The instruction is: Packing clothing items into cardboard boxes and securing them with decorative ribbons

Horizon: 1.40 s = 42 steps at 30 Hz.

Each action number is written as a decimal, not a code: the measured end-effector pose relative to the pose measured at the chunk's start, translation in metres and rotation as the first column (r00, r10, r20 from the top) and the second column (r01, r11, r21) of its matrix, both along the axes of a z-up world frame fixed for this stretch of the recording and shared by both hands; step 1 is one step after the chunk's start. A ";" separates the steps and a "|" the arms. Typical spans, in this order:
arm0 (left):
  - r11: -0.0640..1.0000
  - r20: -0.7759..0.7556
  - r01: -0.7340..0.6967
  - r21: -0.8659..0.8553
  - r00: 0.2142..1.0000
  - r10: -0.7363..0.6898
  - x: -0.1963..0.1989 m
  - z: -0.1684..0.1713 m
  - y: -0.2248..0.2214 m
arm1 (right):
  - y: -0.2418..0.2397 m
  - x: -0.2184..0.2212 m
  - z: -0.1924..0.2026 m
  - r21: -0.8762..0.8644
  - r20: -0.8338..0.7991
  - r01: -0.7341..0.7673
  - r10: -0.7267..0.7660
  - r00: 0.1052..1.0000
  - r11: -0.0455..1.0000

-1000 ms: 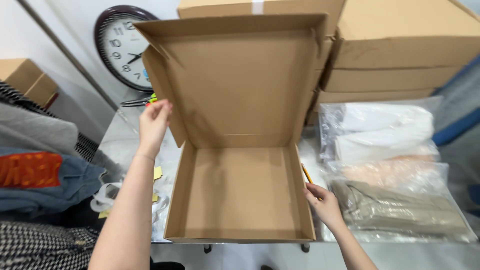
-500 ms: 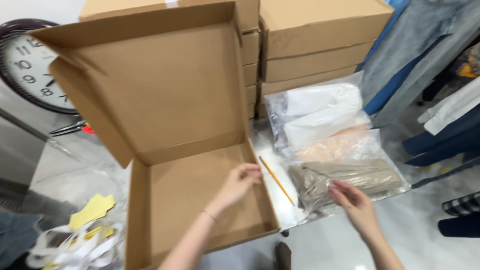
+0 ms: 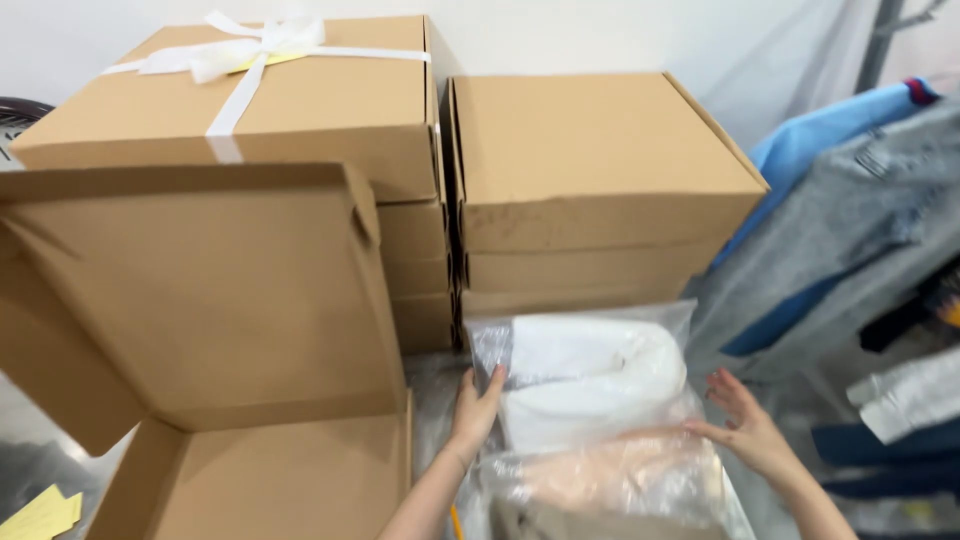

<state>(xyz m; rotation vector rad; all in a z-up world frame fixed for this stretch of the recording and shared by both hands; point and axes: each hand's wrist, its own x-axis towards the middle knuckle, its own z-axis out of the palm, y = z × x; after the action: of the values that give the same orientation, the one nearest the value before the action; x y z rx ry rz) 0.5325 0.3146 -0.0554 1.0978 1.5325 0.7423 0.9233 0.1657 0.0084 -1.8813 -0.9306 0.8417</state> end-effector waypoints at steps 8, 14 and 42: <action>0.987 0.181 -0.080 -0.142 0.978 0.105 0.005 0.063 -0.007 | 0.096 0.024 0.018 -0.396 -0.112 -0.316 0.297 0.948 0.862; 0.986 0.238 -0.165 0.025 0.959 0.154 0.017 0.082 -0.007 | 0.096 0.013 0.033 -0.126 -0.202 -0.292 0.263 0.943 0.948; 0.990 0.928 0.117 0.073 0.356 -0.110 -0.185 0.318 -0.101 | -0.036 -0.186 0.111 0.432 -0.184 -0.069 0.163 0.969 0.899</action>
<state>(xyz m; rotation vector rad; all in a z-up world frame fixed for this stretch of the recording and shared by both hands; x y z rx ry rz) 0.3471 0.2137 0.2625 0.5242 0.4250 1.0143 0.7374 0.1300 0.1193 -1.3425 -1.0036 0.8192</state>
